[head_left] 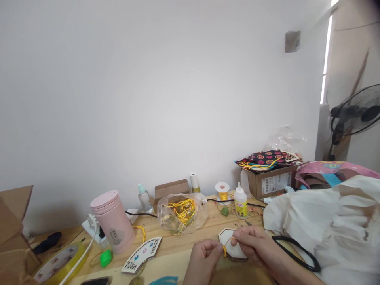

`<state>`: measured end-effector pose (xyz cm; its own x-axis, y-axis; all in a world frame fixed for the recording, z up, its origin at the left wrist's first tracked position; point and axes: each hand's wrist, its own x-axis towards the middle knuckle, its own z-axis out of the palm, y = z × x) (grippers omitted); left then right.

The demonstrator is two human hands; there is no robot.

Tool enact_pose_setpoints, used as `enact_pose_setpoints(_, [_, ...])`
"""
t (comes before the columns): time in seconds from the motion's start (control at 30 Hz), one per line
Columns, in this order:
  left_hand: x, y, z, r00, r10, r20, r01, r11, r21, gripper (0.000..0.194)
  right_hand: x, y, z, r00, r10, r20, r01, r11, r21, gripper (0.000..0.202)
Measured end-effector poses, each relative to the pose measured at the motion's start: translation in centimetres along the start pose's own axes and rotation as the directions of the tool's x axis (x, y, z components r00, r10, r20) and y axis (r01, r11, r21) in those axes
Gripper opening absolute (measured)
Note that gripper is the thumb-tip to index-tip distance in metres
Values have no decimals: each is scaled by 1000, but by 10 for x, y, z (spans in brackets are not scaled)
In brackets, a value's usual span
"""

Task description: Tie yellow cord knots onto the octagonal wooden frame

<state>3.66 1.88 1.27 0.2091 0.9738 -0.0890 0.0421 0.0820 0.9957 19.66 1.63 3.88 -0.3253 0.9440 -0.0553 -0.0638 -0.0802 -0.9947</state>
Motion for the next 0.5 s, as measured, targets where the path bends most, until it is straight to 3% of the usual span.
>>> enact_pose_setpoints(0.13, [-1,0,1,999,-34,7,34,999,36,48,-4,-5,5,999,49,20,-51,992,117,25])
enact_pose_setpoints(0.5, [-1,-3,-1,998,26,58,-30,997,69,44,-5,-3,3,985,120,123,-133,986,101,44])
